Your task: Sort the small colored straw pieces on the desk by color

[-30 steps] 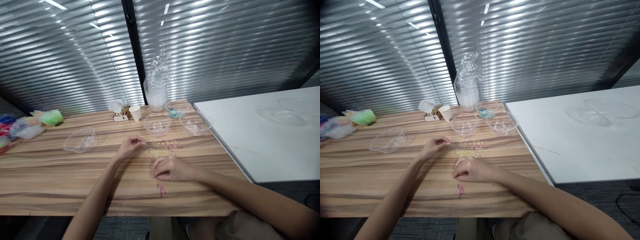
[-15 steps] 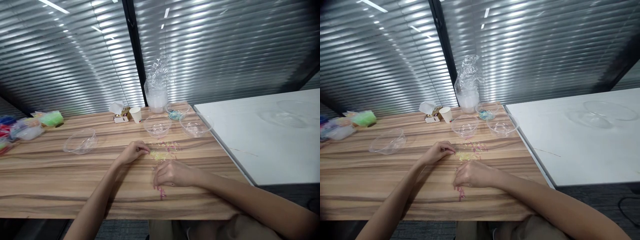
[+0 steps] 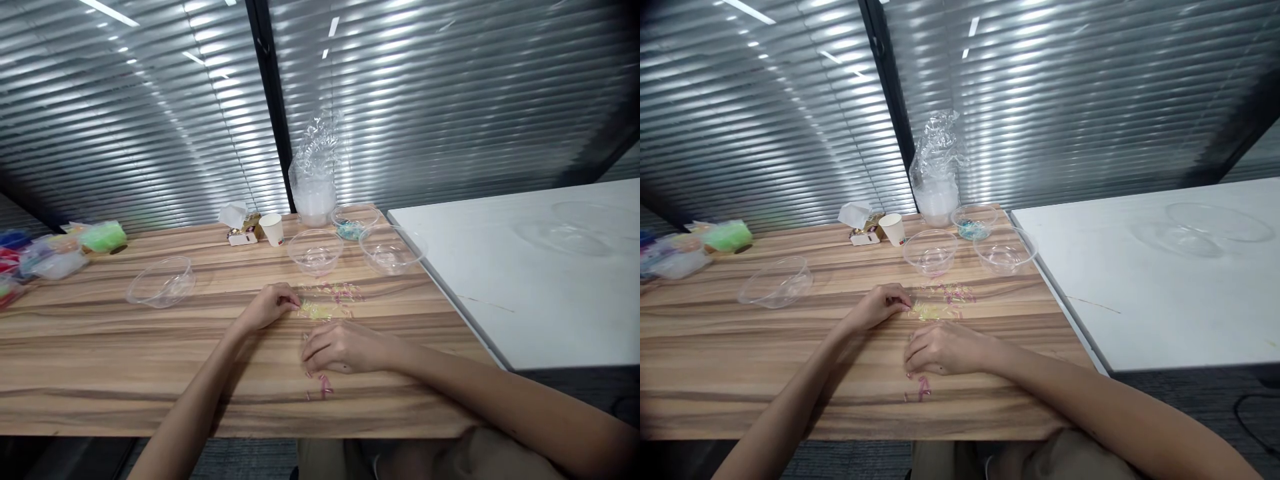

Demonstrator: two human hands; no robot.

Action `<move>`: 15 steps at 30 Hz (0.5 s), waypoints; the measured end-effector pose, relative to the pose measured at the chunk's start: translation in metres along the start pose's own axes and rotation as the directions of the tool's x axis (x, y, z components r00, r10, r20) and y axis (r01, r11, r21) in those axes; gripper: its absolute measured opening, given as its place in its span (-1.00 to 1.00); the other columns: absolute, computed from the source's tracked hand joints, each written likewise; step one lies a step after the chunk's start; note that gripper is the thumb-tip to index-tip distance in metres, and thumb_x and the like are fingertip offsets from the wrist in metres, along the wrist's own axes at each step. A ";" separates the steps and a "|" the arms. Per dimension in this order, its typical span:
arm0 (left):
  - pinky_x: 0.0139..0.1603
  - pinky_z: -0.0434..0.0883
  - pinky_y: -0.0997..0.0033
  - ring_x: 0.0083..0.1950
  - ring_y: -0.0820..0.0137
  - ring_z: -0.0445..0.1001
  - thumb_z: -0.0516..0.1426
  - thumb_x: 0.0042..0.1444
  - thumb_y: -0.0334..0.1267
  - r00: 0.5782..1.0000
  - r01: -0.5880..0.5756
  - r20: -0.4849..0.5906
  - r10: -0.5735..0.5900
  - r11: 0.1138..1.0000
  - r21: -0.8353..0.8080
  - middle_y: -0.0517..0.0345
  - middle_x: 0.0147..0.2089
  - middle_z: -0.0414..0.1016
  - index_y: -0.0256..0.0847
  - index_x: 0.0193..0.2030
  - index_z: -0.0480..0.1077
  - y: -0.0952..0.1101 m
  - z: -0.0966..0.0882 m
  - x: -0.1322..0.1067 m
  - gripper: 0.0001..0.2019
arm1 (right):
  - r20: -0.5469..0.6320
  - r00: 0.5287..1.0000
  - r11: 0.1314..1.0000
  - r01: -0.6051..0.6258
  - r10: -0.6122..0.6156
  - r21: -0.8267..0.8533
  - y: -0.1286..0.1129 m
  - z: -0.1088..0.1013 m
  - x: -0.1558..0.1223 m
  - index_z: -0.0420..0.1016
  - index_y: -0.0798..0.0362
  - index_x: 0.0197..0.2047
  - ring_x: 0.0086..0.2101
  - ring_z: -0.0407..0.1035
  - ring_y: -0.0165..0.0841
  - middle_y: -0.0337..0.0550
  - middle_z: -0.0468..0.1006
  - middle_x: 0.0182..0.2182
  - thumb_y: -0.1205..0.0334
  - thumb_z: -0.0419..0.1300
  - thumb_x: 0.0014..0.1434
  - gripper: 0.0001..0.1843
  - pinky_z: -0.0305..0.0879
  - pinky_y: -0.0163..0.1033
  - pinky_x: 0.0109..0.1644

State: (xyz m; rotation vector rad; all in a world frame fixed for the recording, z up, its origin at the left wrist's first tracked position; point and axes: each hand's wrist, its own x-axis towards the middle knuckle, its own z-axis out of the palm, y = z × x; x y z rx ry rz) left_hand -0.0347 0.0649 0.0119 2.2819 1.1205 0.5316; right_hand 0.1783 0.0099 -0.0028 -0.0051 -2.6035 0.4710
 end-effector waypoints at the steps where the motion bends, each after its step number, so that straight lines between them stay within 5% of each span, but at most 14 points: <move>1: -0.30 0.28 0.52 -0.34 0.45 0.40 0.18 0.01 -0.43 1.000 0.003 -0.003 -0.003 1.000 0.004 0.12 -0.37 0.49 -0.28 -0.39 0.49 0.000 0.000 0.000 -0.95 | -0.027 1.000 1.000 -0.012 0.012 -0.010 0.001 0.001 -0.001 0.48 0.16 -0.23 -0.20 0.36 -0.39 -0.10 0.53 -0.23 0.44 -0.05 0.27 -0.73 0.26 -0.30 -0.07; 5: -0.29 0.28 0.52 -0.34 0.44 0.39 0.16 0.01 -0.45 1.000 -0.007 -0.011 0.007 0.999 0.047 0.13 -0.39 0.46 -0.28 -0.41 0.47 -0.001 0.000 -0.001 -0.94 | -0.220 0.970 0.987 -0.125 0.101 -0.102 0.007 -0.001 -0.006 0.48 0.16 -0.20 -0.25 0.39 -0.38 -0.09 0.54 -0.28 0.36 -0.01 0.28 -0.77 0.30 -0.30 -0.15; 11: -0.26 0.26 0.51 -0.32 0.43 0.38 0.14 0.02 -0.46 1.000 -0.017 0.010 0.017 0.998 0.058 0.14 -0.39 0.46 -0.29 -0.41 0.44 0.009 -0.003 -0.001 -0.94 | -0.503 0.836 0.910 -0.362 0.220 -0.203 0.018 -0.014 -0.012 0.49 0.12 -0.14 -0.35 0.40 -0.38 -0.12 0.55 -0.35 0.34 0.02 0.26 -0.78 0.31 -0.29 -0.25; 15: -0.31 0.26 0.53 -0.35 0.45 0.37 0.15 0.08 -0.34 0.988 -0.031 0.146 0.043 0.996 -0.082 0.14 -0.40 0.47 -0.30 -0.40 0.45 0.032 -0.001 -0.005 -0.91 | -0.590 0.755 0.868 -0.464 0.285 -0.175 0.028 -0.022 -0.017 0.46 0.15 -0.07 -0.27 0.40 -0.35 -0.07 0.55 -0.29 0.38 0.03 0.24 -0.76 0.32 -0.26 -0.17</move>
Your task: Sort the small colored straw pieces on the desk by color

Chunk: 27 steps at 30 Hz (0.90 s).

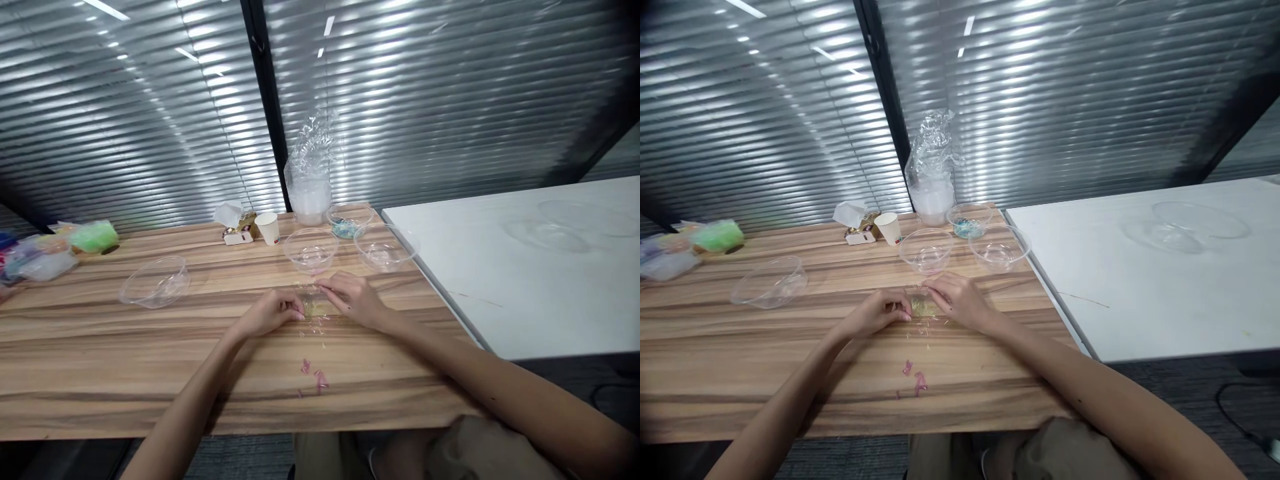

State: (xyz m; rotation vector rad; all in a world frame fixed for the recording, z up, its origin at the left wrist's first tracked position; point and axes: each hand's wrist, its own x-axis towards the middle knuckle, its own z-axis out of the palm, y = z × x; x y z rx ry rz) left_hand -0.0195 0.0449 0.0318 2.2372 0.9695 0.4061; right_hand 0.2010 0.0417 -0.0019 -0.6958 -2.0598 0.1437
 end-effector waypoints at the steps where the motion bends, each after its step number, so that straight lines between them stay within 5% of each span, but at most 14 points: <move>1: -0.32 0.27 0.53 -0.36 0.45 0.38 0.16 0.08 -0.30 0.997 -0.024 0.071 0.028 0.998 -0.056 0.12 -0.40 0.47 -0.31 -0.40 0.45 0.006 0.002 -0.001 -0.88 | -0.001 1.000 1.000 -0.025 0.025 -0.014 0.003 -0.001 0.001 0.45 0.15 -0.06 -0.26 0.40 -0.34 -0.07 0.55 -0.28 0.39 0.03 0.24 -0.75 0.31 -0.25 -0.16; 5: -0.33 0.33 0.52 -0.35 0.42 0.44 0.16 0.10 -0.16 0.931 -0.059 0.330 0.155 0.957 -0.284 0.01 -0.38 0.49 -0.33 -0.41 0.48 0.024 0.011 -0.005 -0.76 | 0.054 0.995 0.995 -0.085 0.088 -0.047 0.016 -0.003 0.002 0.47 0.10 -0.06 -0.24 0.37 -0.32 -0.10 0.54 -0.26 0.41 0.04 0.22 -0.74 0.30 -0.22 -0.13; 8: -0.34 0.37 0.49 -0.40 0.41 0.47 0.08 0.16 -0.10 0.887 -0.017 0.422 0.186 0.928 -0.372 -0.05 -0.43 0.51 -0.34 -0.42 0.49 0.030 0.011 -0.007 -0.66 | 0.109 0.987 0.992 -0.109 0.116 -0.066 0.020 -0.007 0.005 0.50 0.08 -0.11 -0.21 0.35 -0.31 -0.11 0.53 -0.25 0.43 0.08 0.19 -0.75 0.27 -0.22 -0.12; 11: -0.31 0.38 0.48 -0.37 0.39 0.48 0.10 0.14 -0.11 0.911 -0.073 0.363 0.195 0.943 -0.323 -0.04 -0.41 0.53 -0.32 -0.39 0.51 0.029 0.008 -0.008 -0.69 | 0.194 0.955 0.971 -0.204 0.226 -0.126 0.014 -0.015 0.009 0.53 0.09 -0.19 -0.24 0.35 -0.31 -0.11 0.52 -0.29 0.42 0.11 0.16 -0.80 0.24 -0.26 -0.17; 16: -0.31 0.36 0.51 -0.35 0.43 0.46 0.16 0.10 -0.21 0.979 -0.149 0.133 0.156 0.987 -0.058 0.07 -0.39 0.52 -0.27 -0.39 0.52 0.021 0.011 -0.004 -0.82 | 0.423 0.787 0.893 -0.382 0.448 -0.236 -0.001 -0.034 0.013 0.51 0.16 -0.49 -0.50 0.31 -0.42 -0.15 0.50 -0.53 0.42 0.10 0.11 -0.80 0.07 -0.36 -0.41; 19: -0.13 0.37 0.45 -0.17 0.39 0.45 0.14 0.13 -0.22 0.978 -0.206 -0.016 0.208 0.976 0.065 0.05 -0.21 0.51 -0.23 -0.23 0.50 0.021 0.023 0.000 -0.83 | 0.491 0.724 0.874 -0.410 0.486 -0.261 -0.002 -0.043 0.013 0.47 0.16 -0.54 -0.55 0.28 -0.45 -0.18 0.47 -0.59 0.45 0.09 0.06 -0.79 -0.02 -0.37 -0.48; 23: 0.16 0.23 0.28 0.16 0.32 0.28 0.01 0.24 -0.27 0.932 -0.358 0.020 0.362 0.911 0.207 0.01 0.13 0.34 -0.17 0.11 0.31 0.023 0.040 0.005 -0.69 | 0.549 0.658 0.851 -0.465 0.516 -0.242 0.003 -0.046 0.014 0.49 0.15 -0.53 -0.52 0.32 -0.44 -0.21 0.50 -0.57 0.48 0.13 -0.05 -0.86 0.00 -0.40 -0.50; 27: 0.24 0.16 0.21 0.23 0.29 0.20 -0.03 0.26 -0.26 0.907 -0.420 0.096 0.410 0.866 0.271 0.02 0.21 0.27 -0.17 0.19 0.23 0.020 0.050 0.008 -0.64 | 0.604 0.620 0.843 -0.507 0.501 -0.180 0.006 -0.044 0.014 0.53 0.14 -0.49 -0.53 0.34 -0.44 -0.22 0.53 -0.55 0.44 0.17 -0.06 -0.89 0.04 -0.42 -0.51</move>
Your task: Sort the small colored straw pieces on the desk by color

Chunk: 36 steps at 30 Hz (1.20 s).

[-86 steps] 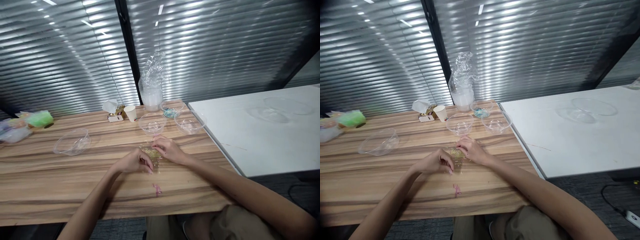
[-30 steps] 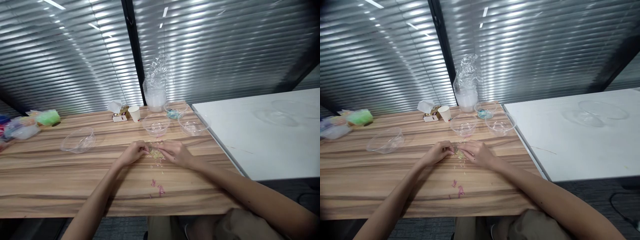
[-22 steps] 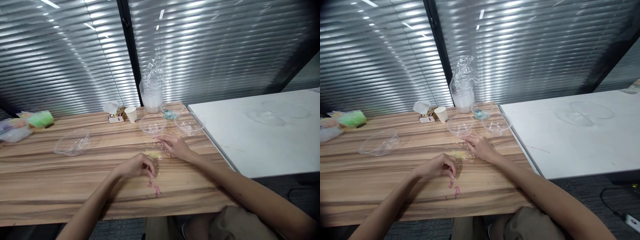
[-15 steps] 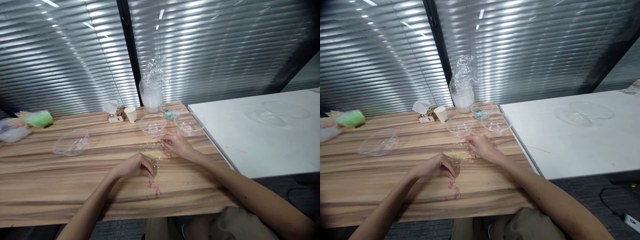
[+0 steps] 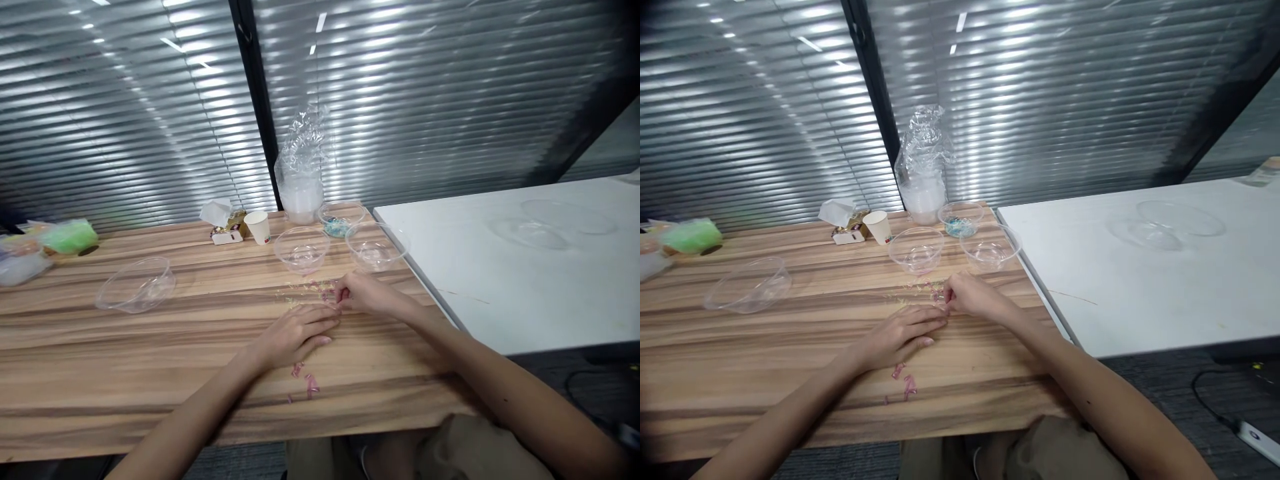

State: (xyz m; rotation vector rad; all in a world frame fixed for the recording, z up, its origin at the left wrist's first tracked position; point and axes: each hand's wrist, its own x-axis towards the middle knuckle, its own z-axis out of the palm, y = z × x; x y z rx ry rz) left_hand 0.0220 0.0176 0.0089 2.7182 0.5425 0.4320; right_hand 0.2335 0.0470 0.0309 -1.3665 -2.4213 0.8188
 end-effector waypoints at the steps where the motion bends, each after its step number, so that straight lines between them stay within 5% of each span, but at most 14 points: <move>1: 0.25 0.15 0.21 0.24 0.29 0.19 -0.03 0.26 -0.25 1.000 -0.005 0.007 0.005 1.000 0.001 0.01 0.20 0.27 -0.17 0.19 0.23 0.000 0.001 0.000 -0.64 | 0.013 1.000 1.000 0.005 -0.005 0.018 0.001 0.001 0.001 0.54 0.14 -0.47 -0.53 0.35 -0.44 -0.22 0.53 -0.54 0.43 0.17 -0.05 -0.89 0.05 -0.42 -0.51; 15: 0.22 0.18 0.18 0.21 0.27 0.21 -0.04 0.26 -0.23 1.000 0.002 -0.007 -0.002 1.000 0.019 -0.01 0.19 0.29 -0.18 0.16 0.26 -0.002 0.000 0.000 -0.66 | 0.054 0.998 0.999 0.015 -0.017 0.034 -0.002 -0.001 -0.001 0.54 0.15 -0.45 -0.48 0.39 -0.42 -0.21 0.56 -0.49 0.48 0.12 -0.05 -0.84 0.10 -0.43 -0.48; 22: 0.12 0.27 0.25 0.07 0.31 0.34 -0.05 0.27 -0.27 1.000 0.005 -0.022 -0.006 1.000 -0.006 -0.02 0.03 0.42 -0.21 0.04 0.36 -0.006 -0.005 -0.001 -0.72 | 0.054 0.998 1.000 -0.025 0.024 0.016 -0.002 0.002 -0.001 0.53 0.15 -0.43 -0.46 0.39 -0.41 -0.19 0.56 -0.47 0.51 0.12 -0.09 -0.81 0.13 -0.44 -0.46; 29: 0.01 0.34 0.31 -0.03 0.33 0.39 -0.04 0.26 -0.27 0.996 0.024 -0.081 -0.024 1.000 0.000 -0.03 -0.08 0.45 -0.22 -0.04 0.42 -0.009 -0.006 -0.003 -0.74 | -0.008 1.000 1.000 0.007 -0.007 0.031 -0.005 0.001 -0.003 0.53 0.12 -0.43 -0.46 0.39 -0.42 -0.22 0.55 -0.47 0.50 0.13 -0.06 -0.82 0.11 -0.44 -0.46; 36: 0.06 0.29 0.25 0.02 0.29 0.36 -0.01 0.24 -0.27 0.999 -0.032 -0.030 0.032 0.999 -0.007 -0.04 -0.06 0.44 -0.21 -0.02 0.41 -0.007 -0.008 -0.002 -0.75 | -0.049 0.998 0.999 0.037 -0.038 -0.014 -0.007 0.008 -0.002 0.54 0.13 -0.44 -0.51 0.34 -0.44 -0.21 0.53 -0.51 0.46 0.13 -0.02 -0.84 0.05 -0.41 -0.49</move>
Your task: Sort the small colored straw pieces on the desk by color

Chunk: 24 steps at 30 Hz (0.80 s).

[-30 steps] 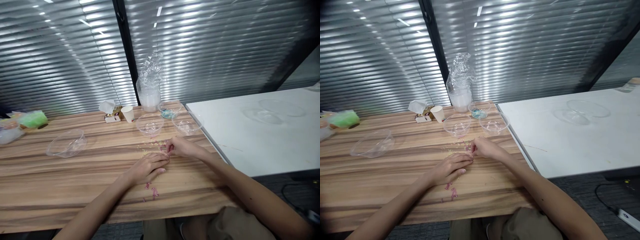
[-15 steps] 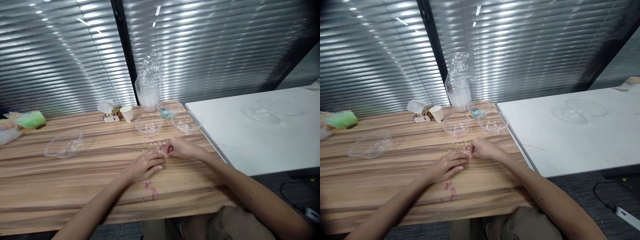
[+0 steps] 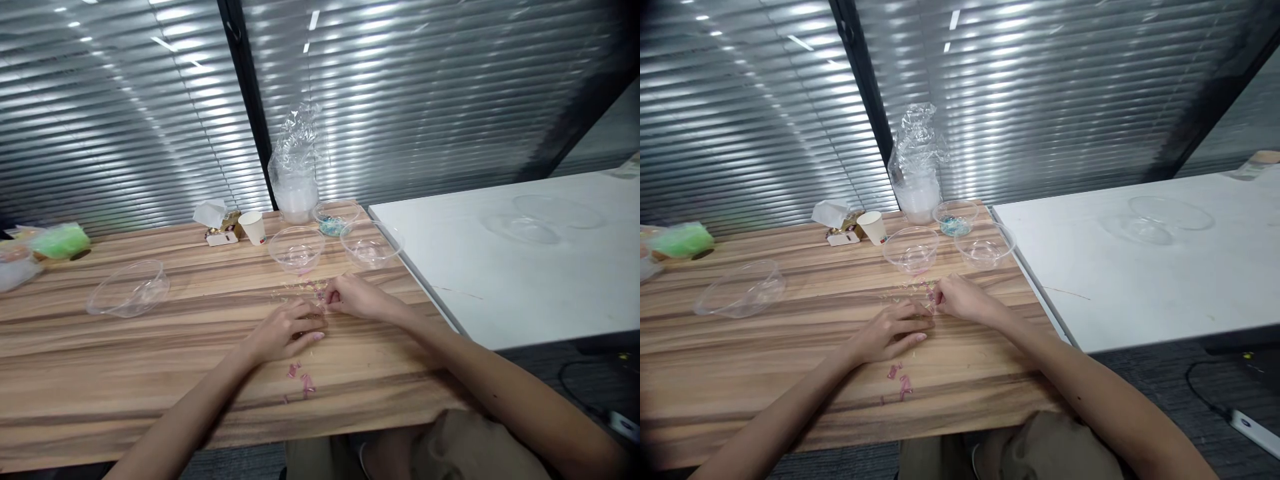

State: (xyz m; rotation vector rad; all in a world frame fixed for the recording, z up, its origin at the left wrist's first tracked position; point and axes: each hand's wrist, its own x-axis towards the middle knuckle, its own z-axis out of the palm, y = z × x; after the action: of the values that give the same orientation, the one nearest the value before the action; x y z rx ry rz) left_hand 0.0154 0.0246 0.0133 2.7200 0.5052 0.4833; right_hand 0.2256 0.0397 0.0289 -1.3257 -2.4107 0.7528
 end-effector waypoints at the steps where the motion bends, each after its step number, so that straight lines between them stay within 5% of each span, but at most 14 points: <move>1: 0.06 0.30 0.26 0.01 0.29 0.36 0.00 0.23 -0.27 1.000 0.000 0.000 0.000 1.000 -0.007 -0.04 -0.07 0.44 -0.22 -0.04 0.41 -0.001 0.000 0.000 -0.76 | -0.007 1.000 1.000 0.003 -0.003 -0.019 0.000 0.001 0.001 0.54 0.12 -0.44 -0.51 0.34 -0.44 -0.20 0.53 -0.51 0.47 0.12 -0.02 -0.83 0.04 -0.41 -0.48; 14: -0.12 0.34 0.40 -0.16 0.38 0.39 0.04 0.21 -0.29 0.991 0.073 -0.113 -0.071 0.997 0.015 0.01 -0.19 0.46 -0.25 -0.22 0.44 -0.017 0.005 -0.004 -0.84 | 0.030 0.995 0.995 0.093 -0.092 -0.047 -0.008 0.004 -0.003 0.55 0.09 -0.43 -0.46 0.36 -0.40 -0.20 0.55 -0.47 0.47 0.13 -0.06 -0.81 0.08 -0.40 -0.44; 18: -0.13 0.34 0.39 -0.15 0.38 0.38 0.03 0.21 -0.34 0.982 0.093 -0.170 -0.080 0.993 0.075 0.02 -0.20 0.45 -0.25 -0.23 0.43 -0.024 0.005 -0.005 -0.84 | -0.005 0.988 0.988 0.154 -0.154 -0.011 -0.009 0.010 -0.001 0.58 0.07 -0.40 -0.46 0.36 -0.41 -0.21 0.55 -0.47 0.43 0.17 -0.02 -0.84 0.08 -0.40 -0.42; 24: -0.09 0.35 0.33 -0.09 0.34 0.37 0.00 0.23 -0.34 0.974 0.126 -0.209 -0.090 0.977 0.169 -0.02 -0.14 0.42 -0.26 -0.17 0.42 -0.022 0.006 -0.005 -0.82 | -0.163 0.983 0.994 0.092 -0.081 0.061 0.005 -0.001 0.007 0.57 0.14 -0.34 -0.45 0.36 -0.40 -0.16 0.55 -0.44 0.39 0.16 0.06 -0.86 0.09 -0.40 -0.42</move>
State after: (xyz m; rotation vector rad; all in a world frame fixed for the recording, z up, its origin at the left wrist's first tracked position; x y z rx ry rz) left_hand 0.0076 0.0405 -0.0020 2.8107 0.7822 0.7190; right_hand 0.2263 0.0482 0.0267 -1.1984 -2.2790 0.6716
